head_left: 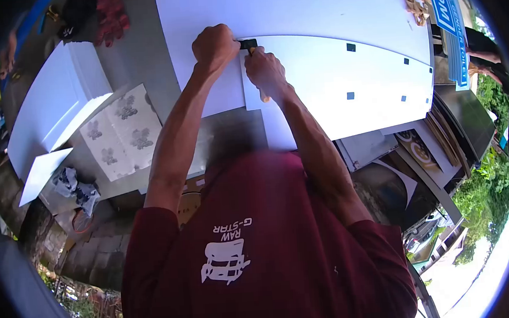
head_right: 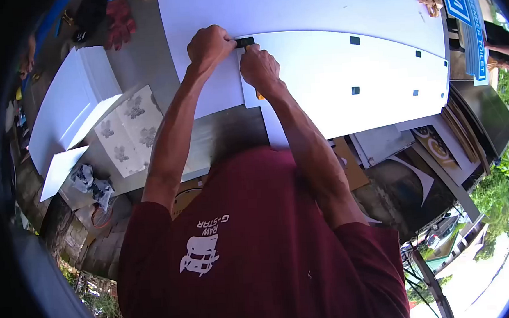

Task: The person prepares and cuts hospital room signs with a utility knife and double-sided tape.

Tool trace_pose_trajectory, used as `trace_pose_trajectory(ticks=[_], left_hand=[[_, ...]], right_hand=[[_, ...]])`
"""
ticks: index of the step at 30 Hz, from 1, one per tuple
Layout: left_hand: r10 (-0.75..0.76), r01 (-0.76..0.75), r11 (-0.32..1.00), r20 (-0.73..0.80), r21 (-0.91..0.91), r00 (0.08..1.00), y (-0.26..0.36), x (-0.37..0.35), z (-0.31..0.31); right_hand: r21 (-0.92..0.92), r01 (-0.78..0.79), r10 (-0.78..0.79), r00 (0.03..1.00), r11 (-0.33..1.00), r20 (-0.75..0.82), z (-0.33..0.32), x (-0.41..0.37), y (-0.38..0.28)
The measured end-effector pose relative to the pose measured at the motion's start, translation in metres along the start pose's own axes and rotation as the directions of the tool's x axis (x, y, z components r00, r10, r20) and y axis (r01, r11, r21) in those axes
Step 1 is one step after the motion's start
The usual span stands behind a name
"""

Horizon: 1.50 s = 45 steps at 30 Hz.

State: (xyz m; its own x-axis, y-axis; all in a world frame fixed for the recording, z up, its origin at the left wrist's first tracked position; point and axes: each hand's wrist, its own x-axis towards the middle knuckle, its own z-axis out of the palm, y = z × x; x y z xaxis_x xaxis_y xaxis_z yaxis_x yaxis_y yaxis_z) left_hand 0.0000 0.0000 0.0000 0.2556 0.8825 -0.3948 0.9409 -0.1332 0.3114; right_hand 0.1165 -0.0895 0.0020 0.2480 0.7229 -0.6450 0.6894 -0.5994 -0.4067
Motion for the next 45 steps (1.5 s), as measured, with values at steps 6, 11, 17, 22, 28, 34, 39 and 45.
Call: trace_pose_trajectory(ticks=[6, 11, 17, 22, 28, 34, 39, 45], left_hand=[[0.021, -0.021, 1.0, -0.013, 0.008, 1.0, 0.006, 0.005, 0.005], [0.03, -0.024, 0.992, 0.049, -0.121, 0.998, -0.032, -0.014, -0.019], [0.076, -0.008, 0.866, 0.116, -0.499, 0.99, -0.078, -0.058, -0.021], [0.087, 0.082, 0.614, 0.171, -0.785, 0.981, -0.084, -0.101, -0.006], [0.12, 0.017, 0.525, 0.094, -0.851, 0.988, -0.067, -0.122, 0.008], [0.229, -0.051, 0.628, 0.122, -0.776, 0.966, -0.044, -0.122, 0.008], [0.24, -0.029, 0.702, 0.197, -0.712, 0.951, -0.027, -0.124, 0.005], [0.068, 0.029, 0.934, 0.257, -0.356, 0.964, -0.01, -0.125, -0.003]], right_hand=[[0.018, -0.024, 0.017, 0.939, 1.0, 0.345, -0.051, -0.038, 0.002], [0.265, 0.004, -0.006, 1.0, 0.964, 0.006, -0.025, -0.015, 0.033], [0.113, -0.07, 0.083, 0.99, 0.991, -0.114, -0.02, 0.019, 0.005], [0.01, -0.11, 0.11, 0.991, 0.994, -0.074, -0.026, 0.024, -0.008], [0.606, 0.076, -0.099, 0.995, 0.792, 0.005, -0.023, -0.002, 0.026], [0.654, 0.143, -0.237, 0.97, 0.743, 0.056, -0.023, -0.058, 0.046], [0.596, 0.272, -0.249, 0.961, 0.755, -0.122, -0.01, -0.059, 0.072], [0.619, 0.211, -0.144, 0.977, 0.756, -0.157, -0.02, -0.089, 0.077]])
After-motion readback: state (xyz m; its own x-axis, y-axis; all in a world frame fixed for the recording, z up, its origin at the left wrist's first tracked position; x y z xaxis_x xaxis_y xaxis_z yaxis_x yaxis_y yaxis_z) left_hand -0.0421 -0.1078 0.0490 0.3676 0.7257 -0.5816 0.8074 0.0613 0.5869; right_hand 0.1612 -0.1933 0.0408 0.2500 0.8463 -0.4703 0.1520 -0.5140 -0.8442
